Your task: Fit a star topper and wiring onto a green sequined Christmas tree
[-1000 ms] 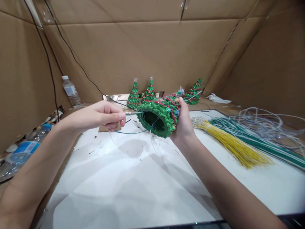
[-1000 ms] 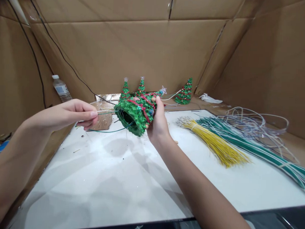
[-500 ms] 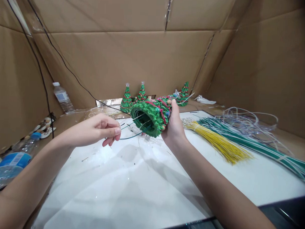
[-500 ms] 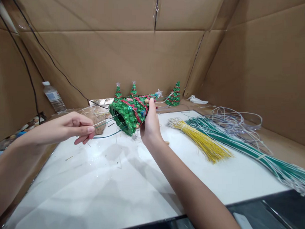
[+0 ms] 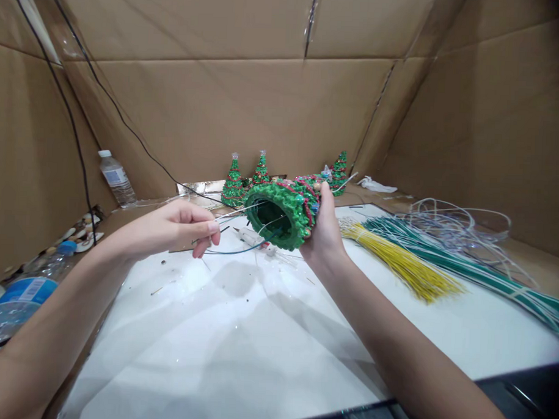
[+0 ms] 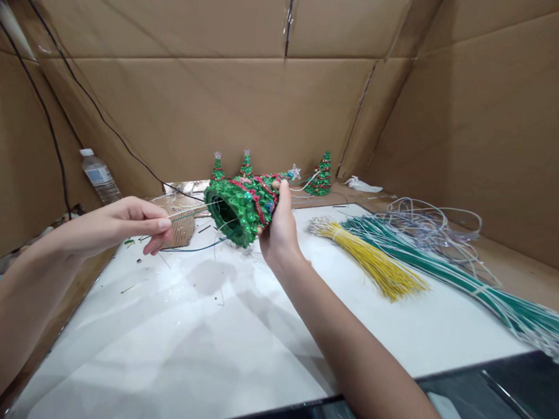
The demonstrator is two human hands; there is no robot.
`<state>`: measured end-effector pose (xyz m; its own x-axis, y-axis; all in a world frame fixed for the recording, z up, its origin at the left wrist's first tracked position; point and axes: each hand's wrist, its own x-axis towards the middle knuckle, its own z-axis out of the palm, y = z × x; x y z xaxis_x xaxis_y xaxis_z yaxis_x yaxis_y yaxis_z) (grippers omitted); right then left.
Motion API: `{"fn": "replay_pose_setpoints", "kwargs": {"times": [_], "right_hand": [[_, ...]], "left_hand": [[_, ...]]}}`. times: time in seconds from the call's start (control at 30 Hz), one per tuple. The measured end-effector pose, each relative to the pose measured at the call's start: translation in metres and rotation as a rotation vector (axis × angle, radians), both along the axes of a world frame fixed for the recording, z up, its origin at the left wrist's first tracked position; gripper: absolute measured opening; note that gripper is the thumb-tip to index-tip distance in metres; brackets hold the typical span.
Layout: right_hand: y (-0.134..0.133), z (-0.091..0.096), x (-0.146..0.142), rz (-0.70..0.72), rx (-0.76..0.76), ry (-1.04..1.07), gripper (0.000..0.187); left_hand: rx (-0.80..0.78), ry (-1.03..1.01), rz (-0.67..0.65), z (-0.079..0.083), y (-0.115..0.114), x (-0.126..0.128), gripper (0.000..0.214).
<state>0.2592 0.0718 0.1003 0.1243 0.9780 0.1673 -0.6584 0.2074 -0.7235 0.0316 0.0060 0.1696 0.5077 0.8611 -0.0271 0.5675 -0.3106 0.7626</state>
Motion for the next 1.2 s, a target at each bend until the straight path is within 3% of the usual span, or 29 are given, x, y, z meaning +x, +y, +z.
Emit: {"fn": "replay_pose_setpoints", "kwargs": {"times": [0.23, 0.63, 0.9, 1.07, 1.2], "right_hand": [[-0.0011, -0.0013, -0.0010, 0.032, -0.004, -0.008, 0.032], [-0.0064, 0.0029, -0.0029, 0.069, -0.014, -0.048, 0.035], [-0.0035, 0.0005, -0.0014, 0.060, -0.010, -0.011, 0.034], [-0.0003, -0.0028, -0.0008, 0.050, 0.002, -0.028, 0.035], [-0.0019, -0.0017, -0.0008, 0.053, -0.035, 0.004, 0.033]], "left_hand": [[-0.057, 0.055, 0.028, 0.0018, 0.0000, -0.0029, 0.031], [-0.015, 0.104, -0.051, 0.0076, 0.0041, -0.0094, 0.036], [0.031, 0.046, -0.034, 0.0042, 0.0035, -0.0043, 0.046], [0.010, 0.032, -0.118, 0.0015, 0.0064, -0.0028, 0.049], [0.025, 0.075, 0.006, 0.0019, 0.0065, -0.0059, 0.038]]}}
